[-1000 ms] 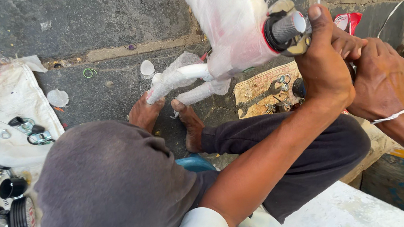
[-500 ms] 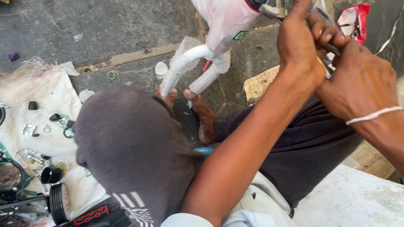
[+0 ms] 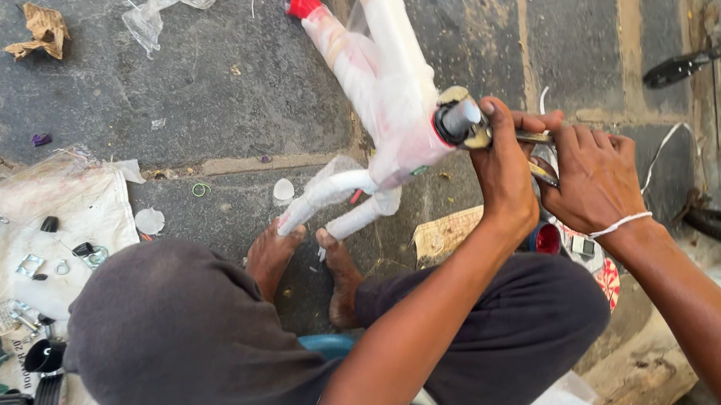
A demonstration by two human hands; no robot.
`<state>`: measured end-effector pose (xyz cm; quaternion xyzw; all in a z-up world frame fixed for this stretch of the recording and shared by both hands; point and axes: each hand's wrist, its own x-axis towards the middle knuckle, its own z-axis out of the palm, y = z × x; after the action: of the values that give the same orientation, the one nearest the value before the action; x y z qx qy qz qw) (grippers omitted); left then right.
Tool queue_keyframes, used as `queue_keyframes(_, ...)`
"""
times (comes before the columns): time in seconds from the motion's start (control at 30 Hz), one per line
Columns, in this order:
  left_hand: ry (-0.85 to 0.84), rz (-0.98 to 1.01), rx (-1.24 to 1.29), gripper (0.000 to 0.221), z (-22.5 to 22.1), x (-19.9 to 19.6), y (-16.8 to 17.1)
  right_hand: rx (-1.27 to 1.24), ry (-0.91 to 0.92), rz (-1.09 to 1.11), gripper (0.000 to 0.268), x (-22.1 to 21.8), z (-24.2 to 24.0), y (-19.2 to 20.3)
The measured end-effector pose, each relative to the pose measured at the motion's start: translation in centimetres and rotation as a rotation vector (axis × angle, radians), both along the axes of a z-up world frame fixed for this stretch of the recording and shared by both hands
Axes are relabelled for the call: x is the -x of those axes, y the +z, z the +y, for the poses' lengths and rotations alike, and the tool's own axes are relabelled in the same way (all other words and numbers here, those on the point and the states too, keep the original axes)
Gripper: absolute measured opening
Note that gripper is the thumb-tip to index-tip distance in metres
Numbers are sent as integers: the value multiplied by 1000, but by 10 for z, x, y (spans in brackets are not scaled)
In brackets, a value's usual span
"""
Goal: The person uses pliers to loosen and remove parts from a bicycle fork and then wraps sections of the fork with white material by hand.
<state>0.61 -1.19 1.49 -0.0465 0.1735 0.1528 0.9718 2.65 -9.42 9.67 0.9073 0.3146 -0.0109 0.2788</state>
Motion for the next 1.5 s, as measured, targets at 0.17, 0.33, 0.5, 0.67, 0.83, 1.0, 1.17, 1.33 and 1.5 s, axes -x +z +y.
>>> queue_keyframes(0.17,34,60,-181,53,6,-12,-4,-22,199,60,48,-50,3,-11)
queue_keyframes(0.33,160,47,-210,53,3,-29,-6,1,342,130,49,-88,18,-13)
queue_keyframes(0.5,246,1,-121,56,-6,-46,-7,-82,556,170,44,-114,28,-18)
queue_keyframes(0.67,479,-92,41,62,-22,-73,-9,-37,436,301,41,-128,13,-23)
queue_keyframes(0.83,464,-96,63,70,-39,-73,-12,-63,440,267,40,-124,-23,-28)
queue_keyframes(1.0,278,3,104,67,-44,-57,-14,1,346,254,33,-102,-37,-30)
queue_keyframes(1.17,344,-122,57,70,-43,-54,-13,160,467,54,38,-89,-13,-11)
queue_keyframes(1.33,383,-179,46,68,-52,-54,-23,261,558,-33,43,-99,17,-5)
queue_keyframes(1.5,419,-154,-80,66,-32,-63,-26,170,579,68,56,-121,44,-13)
